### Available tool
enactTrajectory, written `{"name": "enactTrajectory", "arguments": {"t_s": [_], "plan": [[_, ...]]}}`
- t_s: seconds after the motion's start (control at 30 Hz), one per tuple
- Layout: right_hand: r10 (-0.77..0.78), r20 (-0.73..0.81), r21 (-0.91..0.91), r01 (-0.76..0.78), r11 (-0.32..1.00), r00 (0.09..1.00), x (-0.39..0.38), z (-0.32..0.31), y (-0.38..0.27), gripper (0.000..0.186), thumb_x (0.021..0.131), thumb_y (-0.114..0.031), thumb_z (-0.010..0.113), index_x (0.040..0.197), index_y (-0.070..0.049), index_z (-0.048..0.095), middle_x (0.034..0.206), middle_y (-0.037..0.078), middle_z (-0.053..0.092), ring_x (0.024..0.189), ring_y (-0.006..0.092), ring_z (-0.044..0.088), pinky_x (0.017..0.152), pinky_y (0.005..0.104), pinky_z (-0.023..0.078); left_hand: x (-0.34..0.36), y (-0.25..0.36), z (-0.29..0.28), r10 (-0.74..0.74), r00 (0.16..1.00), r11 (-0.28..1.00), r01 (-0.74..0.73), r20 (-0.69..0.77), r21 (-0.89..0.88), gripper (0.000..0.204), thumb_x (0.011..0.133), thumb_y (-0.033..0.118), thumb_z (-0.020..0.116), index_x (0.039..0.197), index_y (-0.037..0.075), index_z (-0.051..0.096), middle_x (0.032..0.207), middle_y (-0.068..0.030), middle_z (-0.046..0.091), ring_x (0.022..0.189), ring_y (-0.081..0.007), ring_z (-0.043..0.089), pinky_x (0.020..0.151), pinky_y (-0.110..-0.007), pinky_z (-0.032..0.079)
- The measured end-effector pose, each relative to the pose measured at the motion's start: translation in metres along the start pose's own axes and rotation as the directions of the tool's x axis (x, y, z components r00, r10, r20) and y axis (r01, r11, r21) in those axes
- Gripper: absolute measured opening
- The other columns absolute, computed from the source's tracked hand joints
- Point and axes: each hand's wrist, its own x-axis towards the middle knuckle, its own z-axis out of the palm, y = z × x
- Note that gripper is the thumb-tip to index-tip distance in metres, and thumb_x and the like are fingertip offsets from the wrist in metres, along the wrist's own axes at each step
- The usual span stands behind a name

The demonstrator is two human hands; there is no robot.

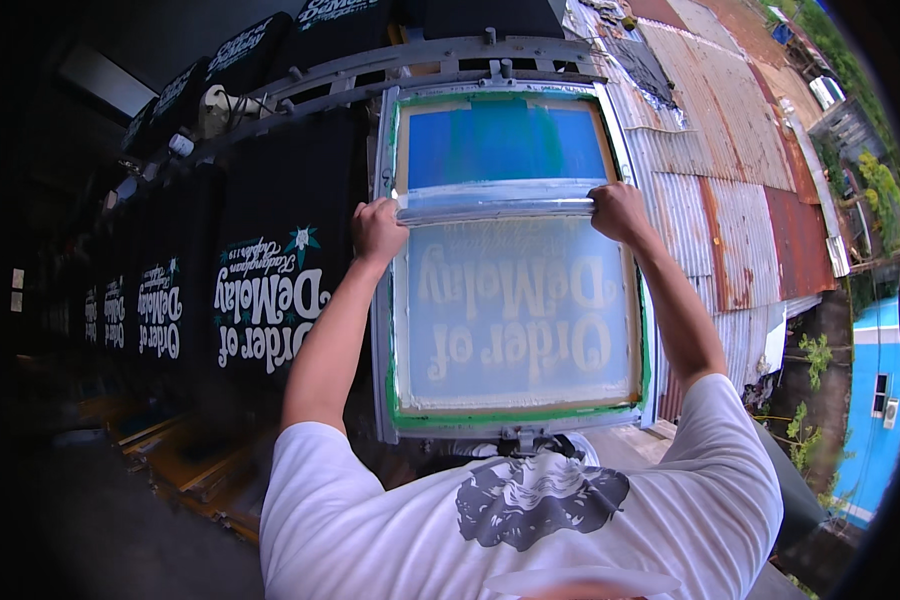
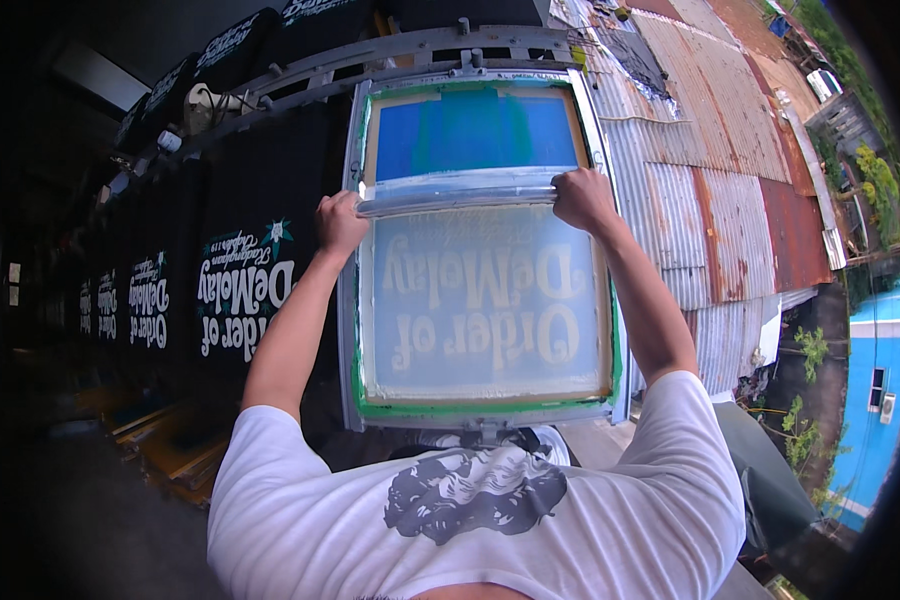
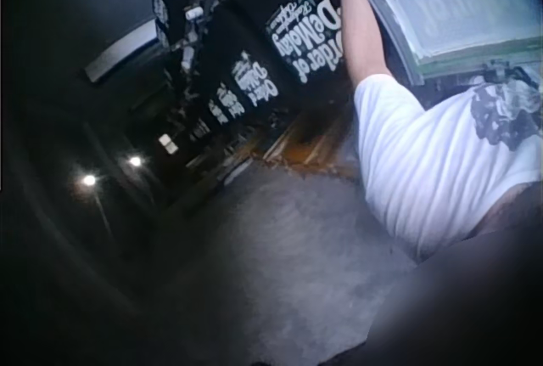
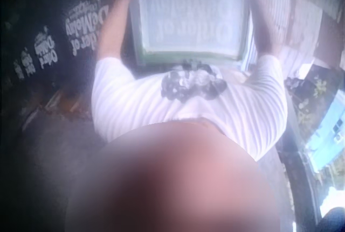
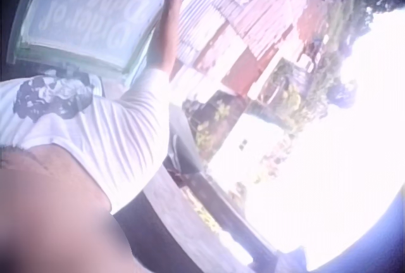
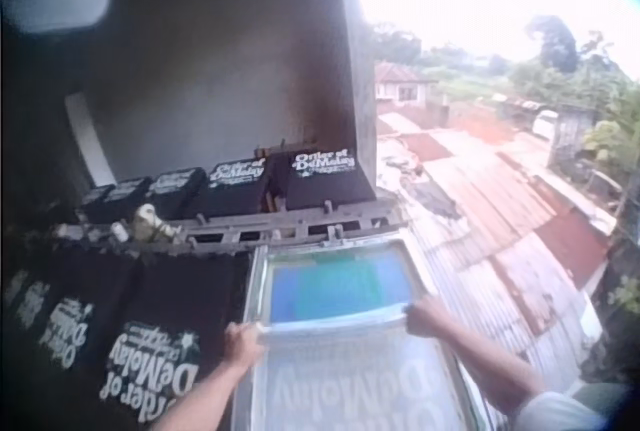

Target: The person uses a squeegee to pull ink across a screen printing frame, repeatedly applying the design onto black t-shirts laid out on a table. The person moves along the line of shirts, printing each one in sequence.

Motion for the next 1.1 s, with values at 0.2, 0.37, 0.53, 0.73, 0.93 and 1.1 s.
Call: {"name": "enactTrajectory", "arguments": {"t_s": [0.2,0.37,0.53,0.73,0.93,1.1], "plan": [[-0.086,-0.025,0.093,0.088,0.992,0.996,-0.139,-0.004,-0.032,0.009,0.069,-0.006,0.068,0.073,-0.013,0.073,0.073,0.006,0.069,0.066,0.0261,0.069,0.058,0.0395,0.054,-0.129,0.061,-0.07,0.015,1.0,1.0,-0.015,-0.005,-0.014,0.016,0.059,-0.003,0.063,0.071,0.007,0.063,0.07,-0.0097,0.06,0.066,-0.0323,0.06,0.065,-0.042,0.043],[-0.142,-0.117,0.194,0.163,0.967,0.983,-0.272,-0.02,-0.078,0.022,0.055,-0.006,0.071,0.076,-0.011,0.067,0.078,0.005,0.069,0.073,0.0264,0.069,0.064,0.04,0.056,-0.24,0.118,-0.139,-0.011,1.0,0.996,0.01,-0.008,-0.085,0.022,0.054,-0.004,0.063,0.072,0.008,0.061,0.07,-0.0062,0.058,0.066,-0.0289,0.06,0.065,-0.041,0.04],[-0.16,-0.084,0.225,0.175,0.958,0.984,-0.3,-0.034,-0.079,0.019,0.056,-0.005,0.07,0.074,-0.009,0.066,0.076,0.005,0.069,0.072,0.0251,0.069,0.06,0.039,0.055,-0.249,0.129,-0.156,0.01,0.999,0.992,-0.003,0.053,-0.13,0.022,0.054,-0.004,0.063,0.073,0.008,0.061,0.071,-0.0063,0.061,0.067,-0.0279,0.061,0.067,-0.04,0.04],[-0.078,-0.08,0.089,0.085,0.992,0.994,-0.186,-0.016,-0.023,0.013,0.07,-0.002,0.07,0.078,-0.012,0.072,0.077,0.002,0.07,0.068,0.0186,0.067,0.054,0.0339,0.052,-0.134,0.096,-0.093,0.104,0.99,0.992,-0.11,-0.092,-0.056,0.019,0.058,-0.005,0.064,0.073,0.008,0.064,0.07,-0.0064,0.061,0.067,-0.0279,0.062,0.069,-0.04,0.042],[-0.082,-0.249,0.027,0.092,0.995,0.965,-0.028,-0.013,0.037,0.018,0.072,-0.004,0.066,0.085,-0.01,0.075,0.079,0.009,0.07,0.074,0.0298,0.07,0.062,0.041,0.055,0.007,0.045,0.006,0.138,0.969,0.99,-0.139,-0.206,0.012,0.018,0.064,-0.003,0.064,0.078,0.007,0.067,0.079,-0.0072,0.066,0.076,-0.0295,0.064,0.076,-0.04,0.044],[0.012,-0.073,0.026,-0.01,1.0,0.997,0.02,-0.016,0.042,0.024,0.072,-0.006,0.064,0.09,-0.013,0.078,0.085,0.014,0.074,0.079,0.0348,0.072,0.069,0.0465,0.056,0.043,0.024,0.037,0.059,0.992,0.998,-0.056,-0.113,0.025,0.013,0.065,-0.001,0.063,0.075,0.007,0.066,0.078,-0.0091,0.066,0.075,-0.0319,0.064,0.074,-0.043,0.045]]}}
